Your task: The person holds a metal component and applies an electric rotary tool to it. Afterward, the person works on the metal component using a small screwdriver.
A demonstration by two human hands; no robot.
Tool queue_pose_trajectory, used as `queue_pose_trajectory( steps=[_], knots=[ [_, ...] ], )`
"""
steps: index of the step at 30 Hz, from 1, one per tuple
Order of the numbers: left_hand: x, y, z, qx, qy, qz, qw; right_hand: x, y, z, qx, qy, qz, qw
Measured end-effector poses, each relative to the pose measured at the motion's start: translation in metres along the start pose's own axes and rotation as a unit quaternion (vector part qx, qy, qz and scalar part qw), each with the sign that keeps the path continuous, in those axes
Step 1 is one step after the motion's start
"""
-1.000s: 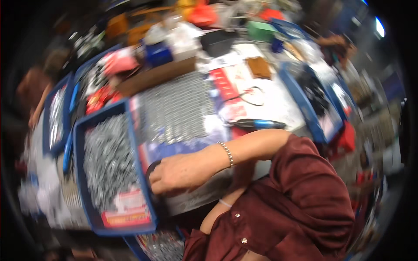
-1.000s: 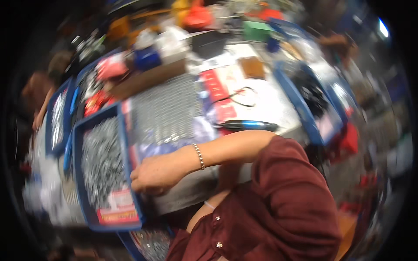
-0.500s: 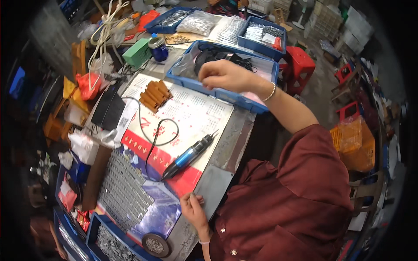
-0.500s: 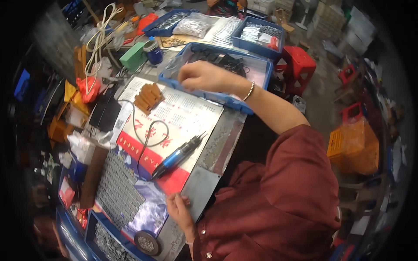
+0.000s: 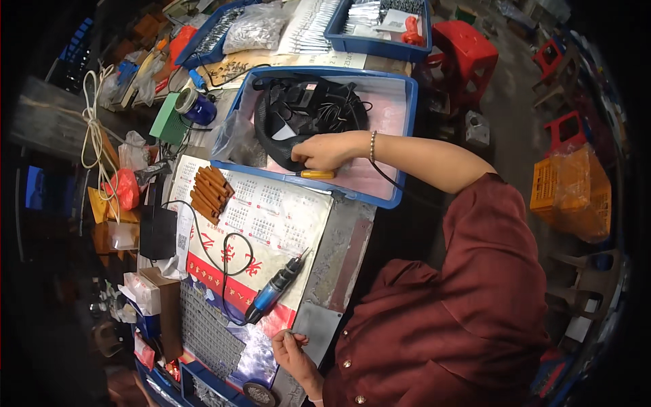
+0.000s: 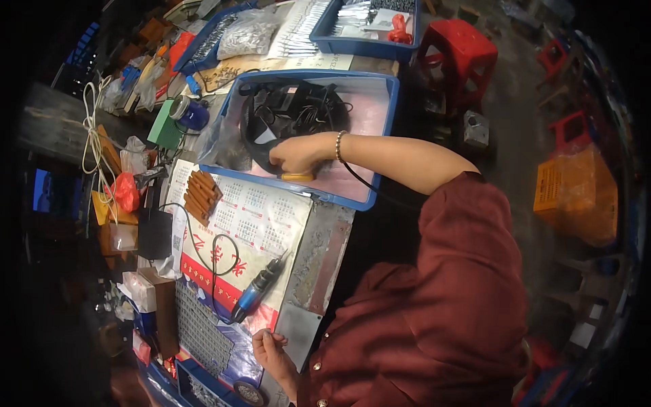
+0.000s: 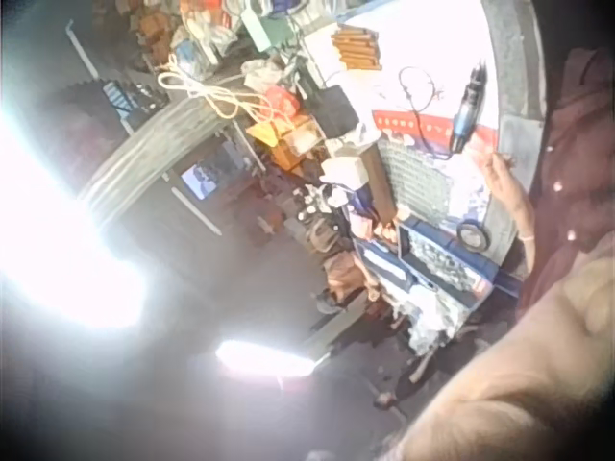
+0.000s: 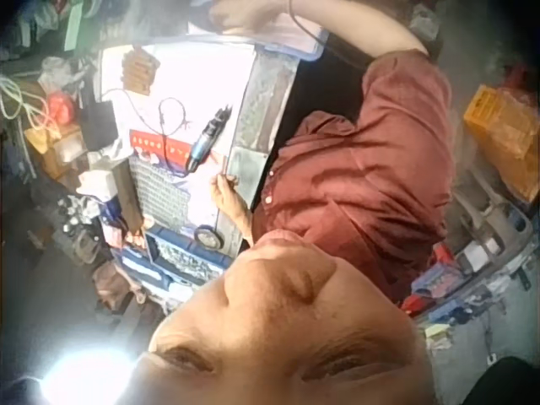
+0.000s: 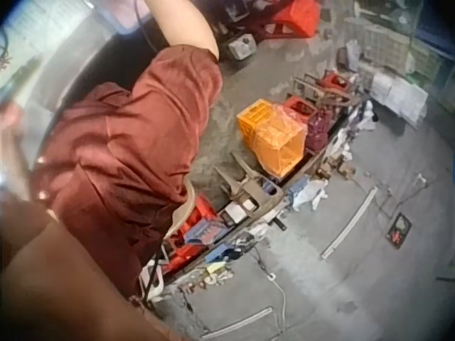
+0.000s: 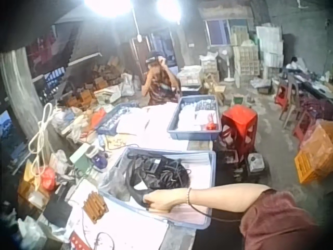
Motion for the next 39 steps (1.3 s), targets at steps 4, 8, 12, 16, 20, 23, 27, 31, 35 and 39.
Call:
queue_pose_trajectory(
  steps=[4, 8, 12, 16, 20, 23, 27, 31, 35, 39],
  knots=[
    [0.018, 0.002, 0.002, -0.02, 0.021, -0.017, 0.999, 0.002, -0.004, 0.0, -0.021, 0.014, 0.03, 0.999],
    [0.038, 0.007, 0.005, -0.04, 0.034, -0.025, 0.998, 0.011, -0.008, -0.007, -0.003, -0.151, 0.022, 0.988],
    [0.052, 0.013, 0.002, -0.05, 0.009, -0.044, 0.998, 0.015, -0.005, -0.004, 0.006, -0.201, 0.009, 0.979],
    [0.062, 0.018, 0.001, -0.055, 0.008, -0.077, 0.995, 0.018, 0.012, 0.006, 0.022, -0.134, -0.075, 0.988],
    [0.064, 0.019, -0.004, -0.053, -0.026, -0.093, 0.994, 0.03, 0.009, 0.021, 0.136, 0.26, -0.089, 0.952],
    [0.062, 0.016, -0.007, -0.073, -0.079, -0.082, 0.991, 0.038, 0.012, 0.016, 0.219, 0.286, -0.121, 0.925],
    [0.06, 0.018, -0.002, -0.106, -0.07, -0.079, 0.989, 0.023, -0.003, 0.003, 0.134, 0.369, -0.076, 0.917],
    [0.047, 0.025, -0.02, -0.093, -0.138, -0.091, 0.982, -0.013, -0.009, -0.027, 0.066, 0.261, 0.0, 0.963],
    [0.039, 0.025, -0.015, -0.102, -0.181, -0.076, 0.975, -0.007, -0.043, -0.097, 0.001, 0.367, 0.025, 0.93],
    [0.02, 0.018, -0.025, -0.117, -0.205, -0.048, 0.971, 0.078, -0.055, -0.158, 0.017, 0.257, -0.191, 0.947]
  ],
)
Point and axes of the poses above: each hand's wrist, its own y-axis towards the middle knuckle, its own x-axis out of the palm, z = x × y, the point moved 5 cm from there along y, towards the middle knuckle, and after that the axes turned 5 degrees about -z, right-handed, at the moved point
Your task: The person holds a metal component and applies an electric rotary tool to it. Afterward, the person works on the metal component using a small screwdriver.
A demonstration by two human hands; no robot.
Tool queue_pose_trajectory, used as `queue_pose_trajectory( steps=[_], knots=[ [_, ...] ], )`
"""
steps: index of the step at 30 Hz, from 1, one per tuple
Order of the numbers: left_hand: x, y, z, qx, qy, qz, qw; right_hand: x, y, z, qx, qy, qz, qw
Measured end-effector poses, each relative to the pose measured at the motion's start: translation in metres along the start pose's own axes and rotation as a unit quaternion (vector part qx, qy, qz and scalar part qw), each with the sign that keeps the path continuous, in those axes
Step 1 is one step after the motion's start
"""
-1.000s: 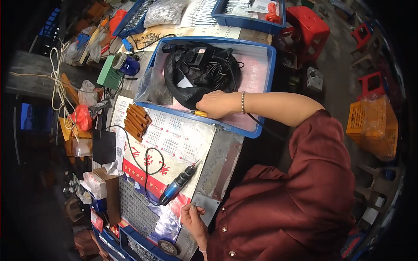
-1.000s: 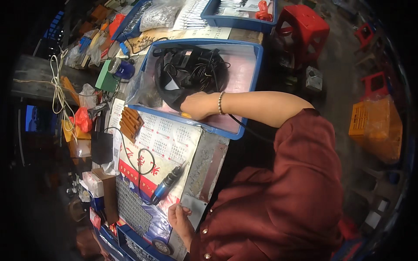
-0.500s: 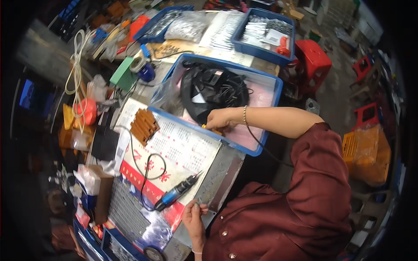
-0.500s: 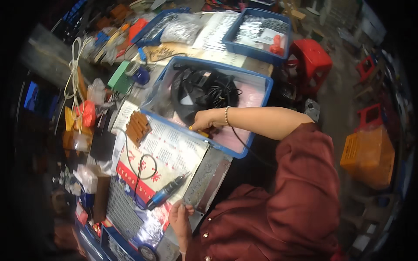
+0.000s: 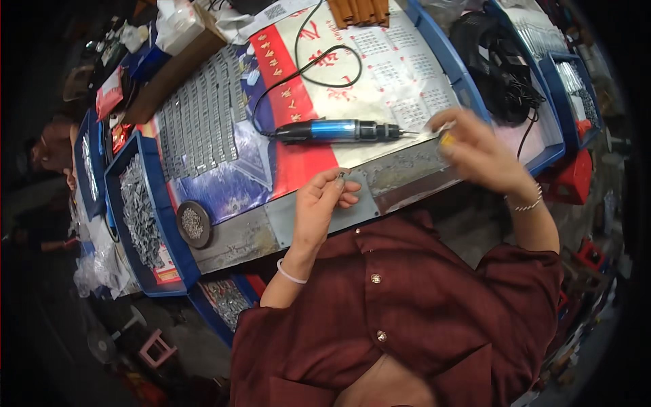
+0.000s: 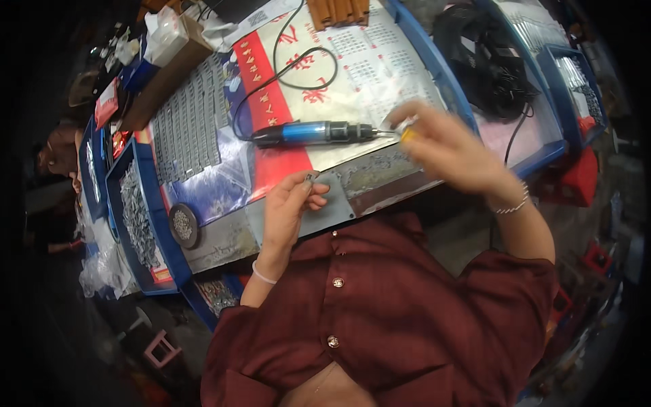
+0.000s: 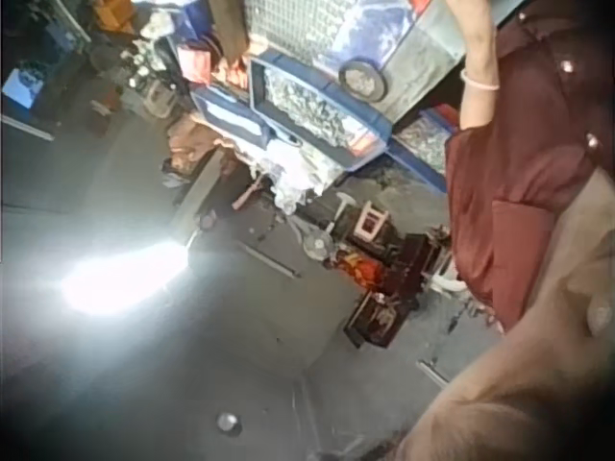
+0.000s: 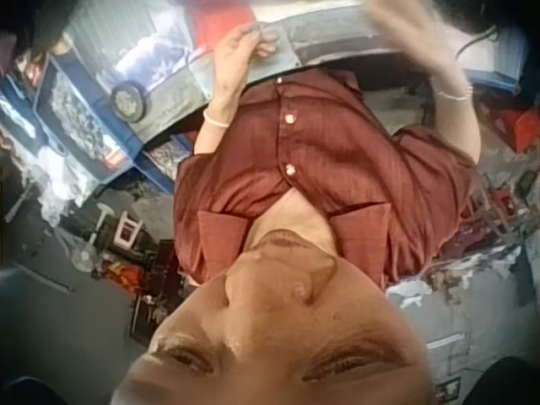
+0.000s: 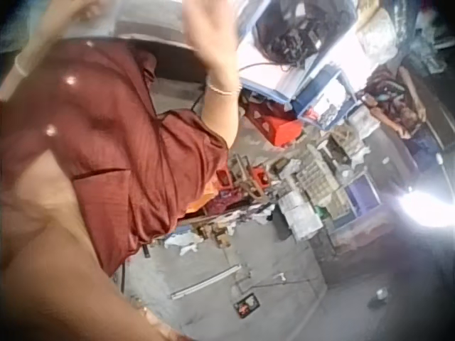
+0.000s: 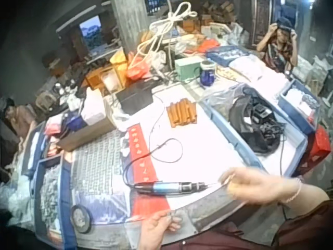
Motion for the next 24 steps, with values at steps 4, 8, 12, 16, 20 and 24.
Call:
queue_pose_trajectory(
  steps=[4, 8, 12, 16, 20, 24],
  knots=[
    [-0.023, -0.012, 0.0, -0.002, -0.017, 0.028, 0.999, 0.079, 0.025, -0.01, -0.08, -0.194, -0.085, 0.974],
    [-0.041, -0.023, 0.004, 0.001, -0.026, 0.072, 0.997, 0.119, 0.039, -0.01, -0.199, -0.293, -0.067, 0.933],
    [-0.055, -0.03, 0.009, 0.01, -0.019, 0.096, 0.995, 0.138, 0.053, -0.013, -0.14, -0.32, -0.093, 0.933],
    [-0.066, -0.031, 0.009, 0.031, -0.015, 0.099, 0.994, 0.151, 0.063, -0.018, -0.144, -0.335, -0.089, 0.927],
    [-0.069, -0.032, 0.012, 0.047, 0.003, 0.102, 0.994, 0.157, 0.071, -0.017, -0.144, -0.344, -0.089, 0.924],
    [-0.071, -0.031, 0.012, 0.057, 0.009, 0.104, 0.993, 0.159, 0.074, -0.014, -0.153, -0.345, -0.08, 0.922]
  ],
)
Point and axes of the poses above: each hand's wrist, its own y-axis towards the middle knuckle, its own x-axis out of the palm, z = x × y, the point moved 5 cm from there along y, towards the middle knuckle, and after that the axes turned 5 degrees about -z, right-handed, at the moved point
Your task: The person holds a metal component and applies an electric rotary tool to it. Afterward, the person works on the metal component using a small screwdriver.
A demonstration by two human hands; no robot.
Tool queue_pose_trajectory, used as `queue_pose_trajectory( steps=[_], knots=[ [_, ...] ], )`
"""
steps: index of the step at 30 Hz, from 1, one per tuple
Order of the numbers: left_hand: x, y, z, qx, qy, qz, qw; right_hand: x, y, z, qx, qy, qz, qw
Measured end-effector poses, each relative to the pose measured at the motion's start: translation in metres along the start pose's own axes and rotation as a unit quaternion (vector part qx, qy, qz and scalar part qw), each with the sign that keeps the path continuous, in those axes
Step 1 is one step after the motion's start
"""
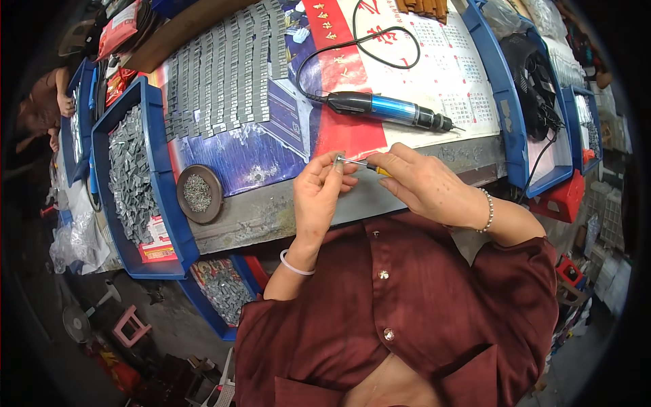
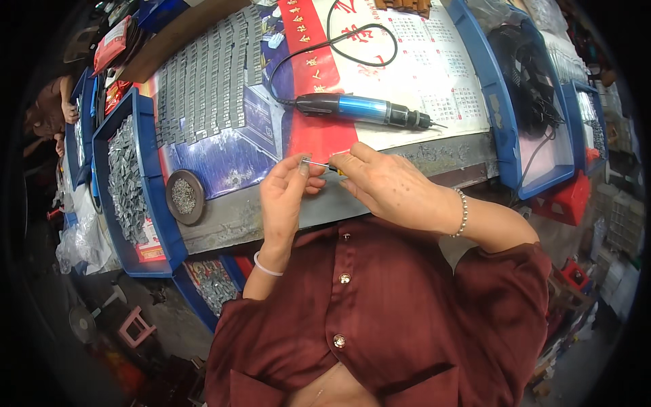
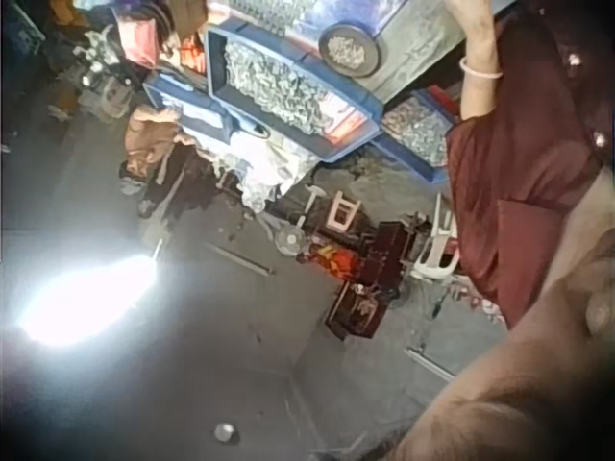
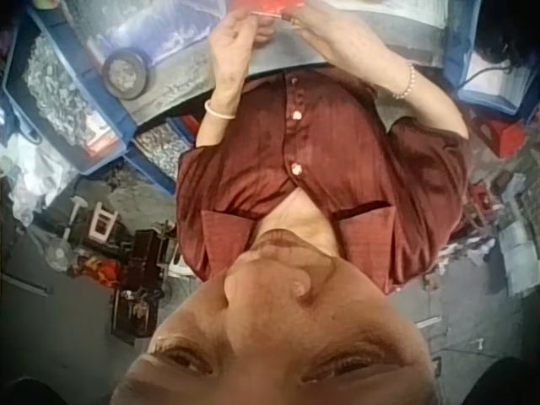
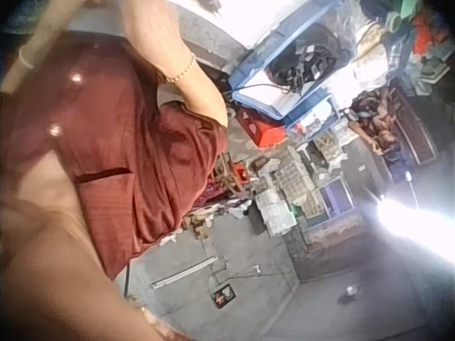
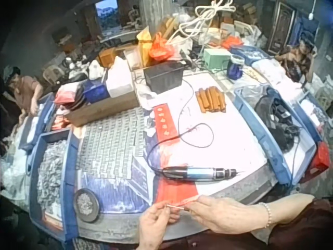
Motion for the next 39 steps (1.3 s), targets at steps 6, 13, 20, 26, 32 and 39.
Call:
queue_pose_trajectory(
  steps=[6, 13, 20, 26, 32, 39],
  knots=[
    [0.0, -0.001, 0.001, 0.017, 0.009, 0.023, 1.0, 0.002, 0.001, -0.001, -0.007, -0.008, 0.0, 1.0],
    [0.001, -0.005, 0.002, 0.124, 0.212, 0.078, 0.966, 0.007, 0.013, 0.014, 0.084, 0.174, -0.057, 0.98],
    [0.005, -0.006, 0.01, 0.244, 0.392, 0.088, 0.882, 0.032, 0.021, 0.023, 0.296, 0.581, -0.199, 0.732],
    [-0.003, -0.005, 0.009, 0.231, 0.371, 0.112, 0.893, 0.029, 0.035, 0.0, -0.038, -0.121, -0.087, 0.988],
    [-0.014, -0.002, 0.001, 0.191, 0.253, 0.115, 0.941, 0.017, 0.053, 0.0, -0.029, -0.178, -0.084, 0.98],
    [-0.015, 0.0, -0.001, 0.185, 0.27, 0.105, 0.939, 0.036, 0.053, 0.026, 0.208, 0.216, -0.29, 0.909]
  ],
)
Point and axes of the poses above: each hand's wrist, its own y-axis towards the middle knuckle, its own x-axis out of the palm, z = x × y, the point moved 5 cm from there along y, towards the middle knuckle, and after that the axes turned 5 degrees about -z, right-handed, at the moved point
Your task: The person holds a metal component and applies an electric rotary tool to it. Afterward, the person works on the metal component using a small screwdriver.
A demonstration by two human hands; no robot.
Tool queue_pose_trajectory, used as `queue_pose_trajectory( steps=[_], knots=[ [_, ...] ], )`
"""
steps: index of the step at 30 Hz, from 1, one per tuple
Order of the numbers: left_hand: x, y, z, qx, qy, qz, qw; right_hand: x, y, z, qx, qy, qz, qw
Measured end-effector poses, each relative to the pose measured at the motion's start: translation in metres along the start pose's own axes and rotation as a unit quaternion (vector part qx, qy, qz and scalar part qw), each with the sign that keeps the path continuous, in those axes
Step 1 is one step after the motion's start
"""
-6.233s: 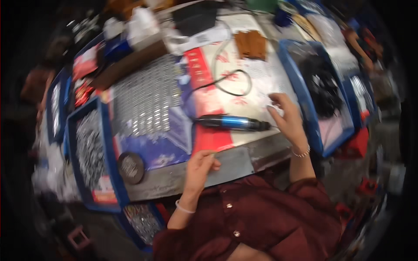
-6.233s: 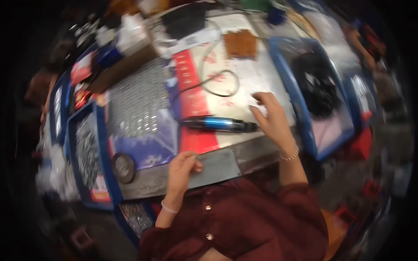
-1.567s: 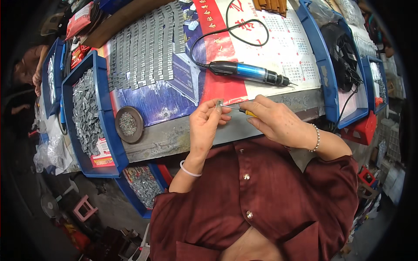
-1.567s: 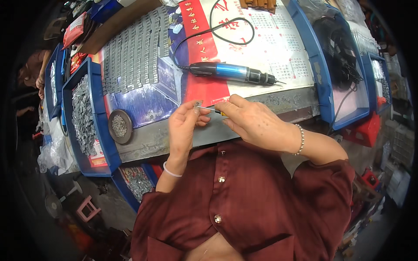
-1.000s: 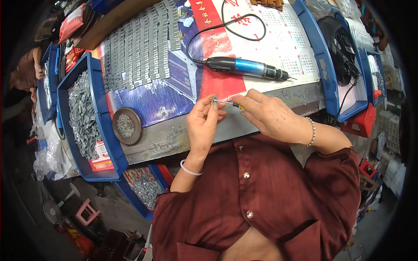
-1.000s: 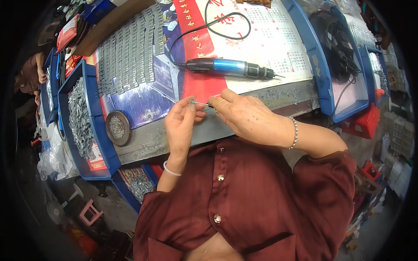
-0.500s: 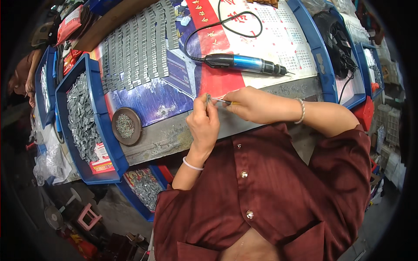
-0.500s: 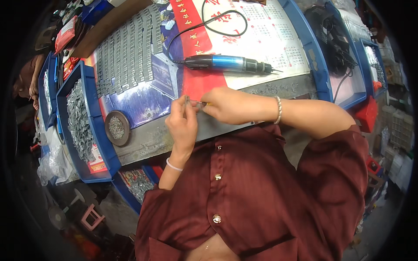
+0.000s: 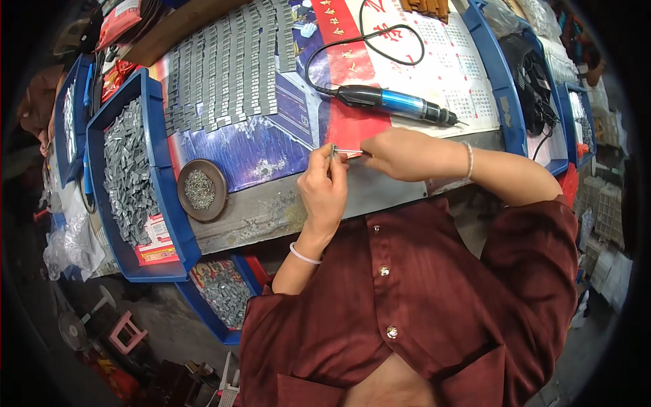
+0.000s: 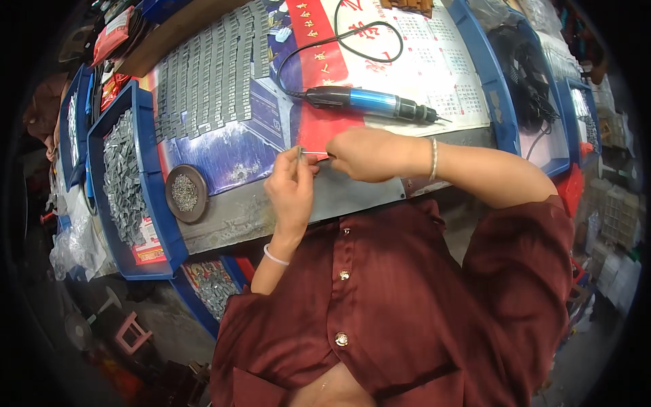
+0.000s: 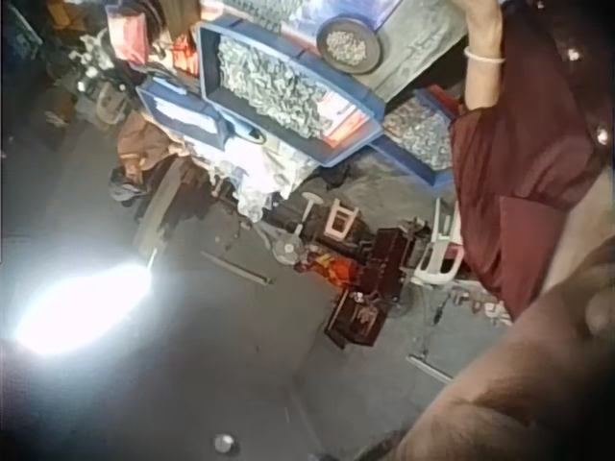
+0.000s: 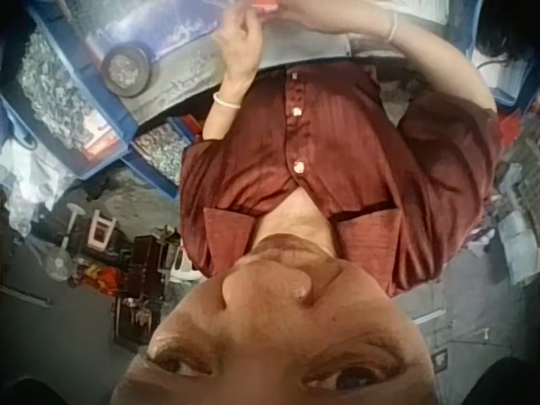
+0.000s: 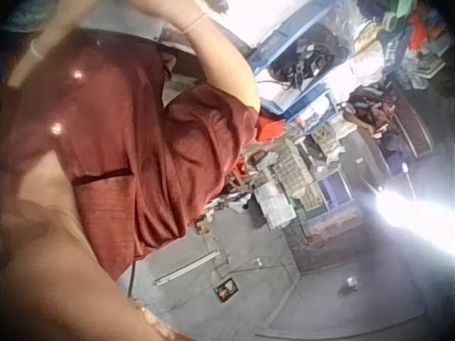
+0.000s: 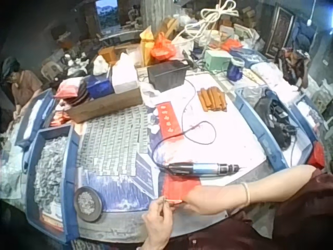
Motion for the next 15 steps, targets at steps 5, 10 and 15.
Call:
queue_pose_trajectory(
  steps=[5, 10, 15],
  knots=[
    [-0.007, 0.003, 0.008, -0.011, 0.008, 0.005, 1.0, 0.018, -0.019, -0.05, -0.109, -0.61, 0.27, 0.737],
    [-0.006, 0.002, -0.002, -0.024, -0.08, 0.01, 0.996, 0.002, -0.039, -0.057, -0.354, -0.33, 0.347, 0.803],
    [-0.001, 0.003, -0.009, -0.047, -0.071, -0.012, 0.996, 0.005, -0.036, -0.037, -0.151, -0.477, 0.363, 0.787]
  ],
)
Point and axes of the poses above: each hand's wrist, its own y-axis towards the middle knuckle, its own x-axis out of the palm, z = x × y, the point moved 5 cm from there along y, towards the middle knuckle, and after that the axes turned 5 degrees about -z, right-handed, at the moved point
